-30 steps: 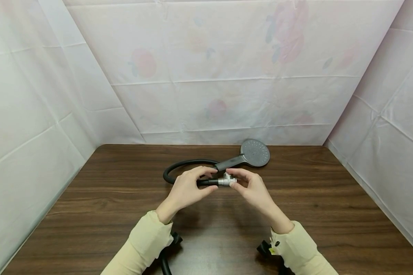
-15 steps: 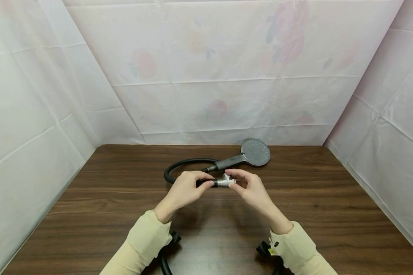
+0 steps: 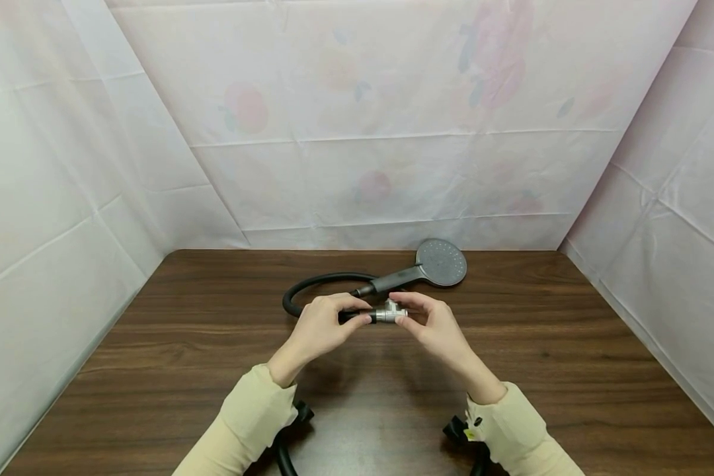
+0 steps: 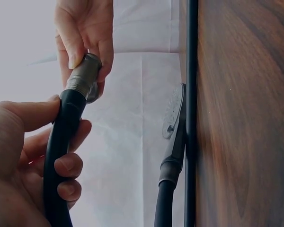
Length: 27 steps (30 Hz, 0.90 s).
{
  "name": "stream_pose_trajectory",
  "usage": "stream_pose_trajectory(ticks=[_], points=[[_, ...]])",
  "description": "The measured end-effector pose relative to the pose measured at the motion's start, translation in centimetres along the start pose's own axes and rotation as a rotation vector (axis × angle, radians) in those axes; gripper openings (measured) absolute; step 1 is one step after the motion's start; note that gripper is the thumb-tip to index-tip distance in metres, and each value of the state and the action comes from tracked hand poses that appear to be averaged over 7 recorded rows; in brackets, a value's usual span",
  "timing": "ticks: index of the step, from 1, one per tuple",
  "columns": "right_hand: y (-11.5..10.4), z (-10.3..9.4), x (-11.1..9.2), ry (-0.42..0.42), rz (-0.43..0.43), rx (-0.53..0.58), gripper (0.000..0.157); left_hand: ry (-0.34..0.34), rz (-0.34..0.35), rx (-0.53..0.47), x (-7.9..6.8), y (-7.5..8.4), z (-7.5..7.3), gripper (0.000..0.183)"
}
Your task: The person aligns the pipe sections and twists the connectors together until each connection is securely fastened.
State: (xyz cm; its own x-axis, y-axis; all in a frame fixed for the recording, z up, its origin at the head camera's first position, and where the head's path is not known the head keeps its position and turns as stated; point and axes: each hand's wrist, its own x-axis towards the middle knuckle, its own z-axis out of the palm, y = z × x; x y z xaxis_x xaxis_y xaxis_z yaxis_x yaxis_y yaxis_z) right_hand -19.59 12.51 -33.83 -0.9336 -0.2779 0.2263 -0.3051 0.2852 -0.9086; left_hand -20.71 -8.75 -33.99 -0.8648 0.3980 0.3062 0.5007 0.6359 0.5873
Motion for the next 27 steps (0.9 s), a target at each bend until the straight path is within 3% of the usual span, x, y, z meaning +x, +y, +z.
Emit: stream_pose_trajectory(ticks=[19, 27], points=[[-0.08, -0.02, -0.07, 0.000, 0.011, 0.001, 0.036, 0.065, 0.062, -0.030, 0.00, -0.01, 0.16, 0.022], [-0.03, 0.03, -0.02, -0.002, 0.009, 0.003, 0.036, 0.025, 0.057, -0.040, -0.05, -0.03, 0.01, 0.026]])
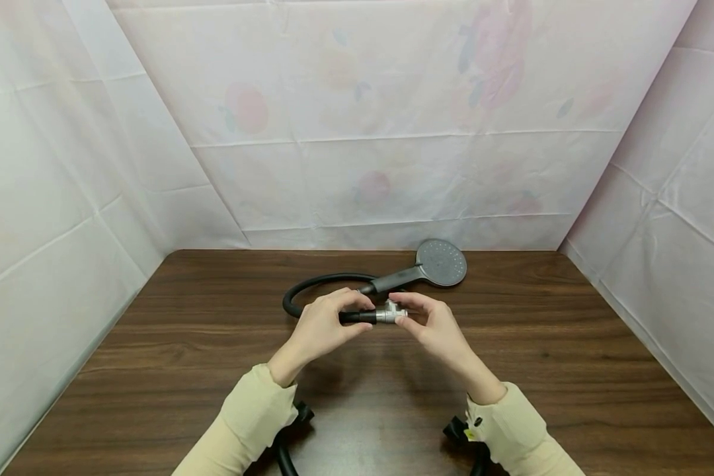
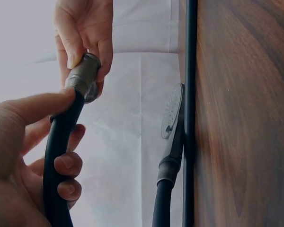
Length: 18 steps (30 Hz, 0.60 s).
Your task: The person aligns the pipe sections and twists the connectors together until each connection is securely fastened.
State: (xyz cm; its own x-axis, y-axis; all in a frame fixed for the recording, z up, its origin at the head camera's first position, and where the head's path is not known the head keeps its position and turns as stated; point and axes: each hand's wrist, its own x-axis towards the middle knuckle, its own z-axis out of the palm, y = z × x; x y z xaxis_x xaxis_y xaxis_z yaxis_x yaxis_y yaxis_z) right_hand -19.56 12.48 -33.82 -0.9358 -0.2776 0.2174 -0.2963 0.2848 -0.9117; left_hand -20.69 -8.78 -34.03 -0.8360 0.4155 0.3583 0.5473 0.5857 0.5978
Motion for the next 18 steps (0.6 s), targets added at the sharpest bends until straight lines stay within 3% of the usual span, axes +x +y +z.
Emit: stream_pose_trajectory(ticks=[6, 18], points=[[-0.07, 0.09, -0.04, 0.002, 0.000, -0.011, 0.036, -0.070, -0.044, -0.082, -0.16, 0.00, -0.43, 0.030], [0.01, 0.26, -0.10, 0.002, 0.016, -0.008, 0.035, -0.120, -0.056, -0.043, -0.05, -0.15, -0.46, 0.018]])
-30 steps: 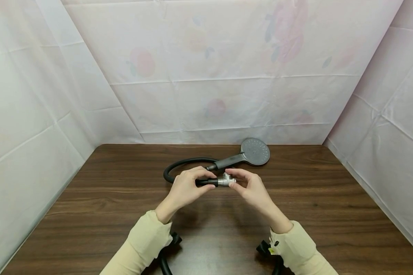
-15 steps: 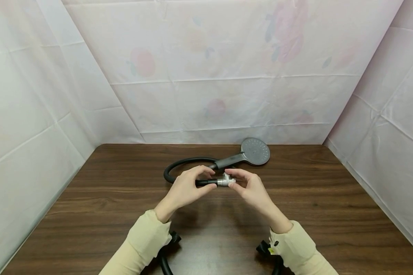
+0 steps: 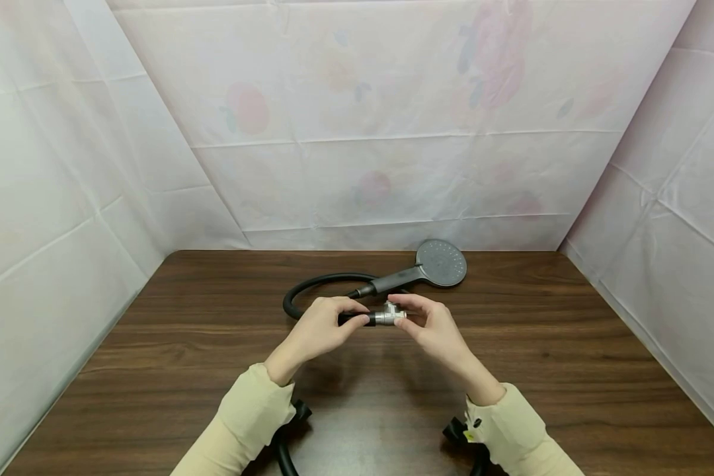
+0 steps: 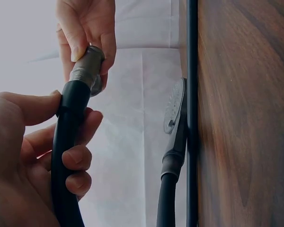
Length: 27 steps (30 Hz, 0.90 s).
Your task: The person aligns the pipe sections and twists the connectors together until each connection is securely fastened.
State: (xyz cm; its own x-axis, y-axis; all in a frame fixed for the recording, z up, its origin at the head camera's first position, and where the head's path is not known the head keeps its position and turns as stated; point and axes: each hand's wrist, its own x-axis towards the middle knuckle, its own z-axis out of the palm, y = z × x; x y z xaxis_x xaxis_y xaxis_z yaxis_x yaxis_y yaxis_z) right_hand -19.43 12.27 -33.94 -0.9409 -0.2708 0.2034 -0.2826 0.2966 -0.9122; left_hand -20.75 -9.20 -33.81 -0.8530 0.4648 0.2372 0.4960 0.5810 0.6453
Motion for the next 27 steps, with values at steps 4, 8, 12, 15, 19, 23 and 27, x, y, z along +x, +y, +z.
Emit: stream_pose_trajectory(ticks=[4, 8, 12, 15, 19, 23, 27], points=[[0.14, 0.05, 0.00, 0.002, 0.003, -0.002, 0.035, 0.014, 0.001, 0.010, -0.04, 0.07, 0.07, 0.018], [0.19, 0.03, -0.03, 0.000, 0.004, 0.004, 0.035, 0.036, 0.009, 0.016, -0.03, 0.04, 0.21, 0.018], [0.19, -0.01, -0.04, -0.003, 0.002, 0.009, 0.036, 0.061, 0.022, 0.024, -0.01, -0.05, 0.34, 0.018], [0.20, -0.03, -0.03, -0.004, 0.004, 0.009, 0.036, 0.069, 0.031, 0.025, 0.00, -0.12, 0.41, 0.019], [0.13, -0.05, -0.02, -0.005, 0.007, 0.011, 0.036, 0.079, 0.052, 0.022, 0.00, -0.16, 0.48, 0.019], [0.06, -0.07, -0.03, -0.005, 0.005, 0.013, 0.036, 0.094, 0.063, 0.015, 0.01, -0.14, 0.55, 0.018], [0.04, -0.08, -0.02, -0.006, 0.002, 0.014, 0.036, 0.112, 0.061, 0.022, -0.01, -0.12, 0.62, 0.018]])
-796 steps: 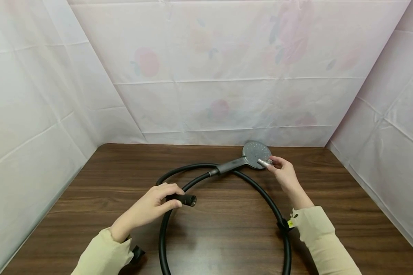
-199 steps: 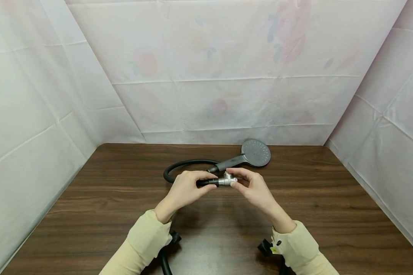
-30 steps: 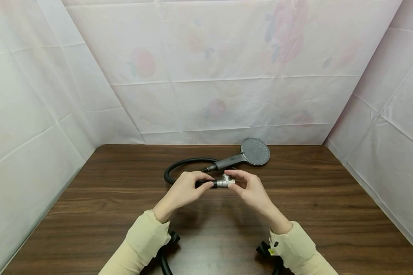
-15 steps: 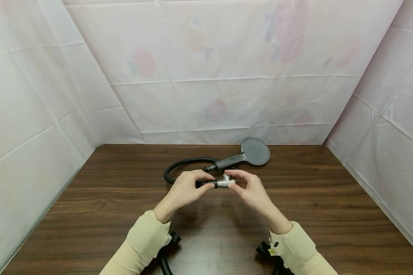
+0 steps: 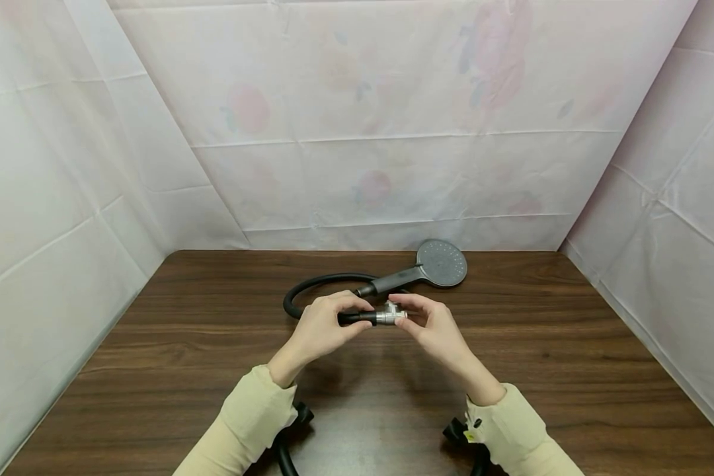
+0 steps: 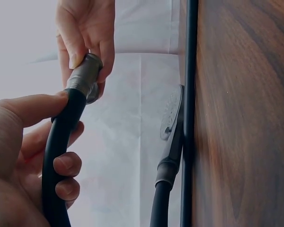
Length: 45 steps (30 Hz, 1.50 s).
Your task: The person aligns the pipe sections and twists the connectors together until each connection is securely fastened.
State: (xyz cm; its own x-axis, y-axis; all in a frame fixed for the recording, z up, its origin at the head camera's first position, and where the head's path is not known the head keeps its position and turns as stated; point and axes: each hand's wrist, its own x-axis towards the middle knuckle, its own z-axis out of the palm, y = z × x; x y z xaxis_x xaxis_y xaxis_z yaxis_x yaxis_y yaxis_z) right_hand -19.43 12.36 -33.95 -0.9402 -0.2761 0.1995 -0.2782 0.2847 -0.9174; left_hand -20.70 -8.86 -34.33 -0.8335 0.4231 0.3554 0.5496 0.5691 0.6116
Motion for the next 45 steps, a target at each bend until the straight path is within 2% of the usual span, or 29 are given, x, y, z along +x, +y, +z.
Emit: stream_pose_trajectory(ticks=[12, 18, 28, 45], points=[[0.28, 0.05, 0.07, 0.006, 0.018, 0.004, 0.036, 0.031, 0.005, 0.045, 0.02, 0.06, 0.14, 0.021], [0.16, 0.05, -0.02, 0.006, 0.016, 0.006, 0.036, -0.010, -0.023, 0.030, -0.09, 0.25, -0.01, 0.024], [0.16, 0.15, -0.18, 0.014, 0.024, 0.002, 0.035, -0.117, -0.076, -0.012, -0.12, 0.35, -0.36, 0.021], [0.20, 0.07, -0.08, 0.008, 0.008, 0.004, 0.036, -0.051, -0.057, 0.020, 0.09, 0.07, 0.07, 0.016]])
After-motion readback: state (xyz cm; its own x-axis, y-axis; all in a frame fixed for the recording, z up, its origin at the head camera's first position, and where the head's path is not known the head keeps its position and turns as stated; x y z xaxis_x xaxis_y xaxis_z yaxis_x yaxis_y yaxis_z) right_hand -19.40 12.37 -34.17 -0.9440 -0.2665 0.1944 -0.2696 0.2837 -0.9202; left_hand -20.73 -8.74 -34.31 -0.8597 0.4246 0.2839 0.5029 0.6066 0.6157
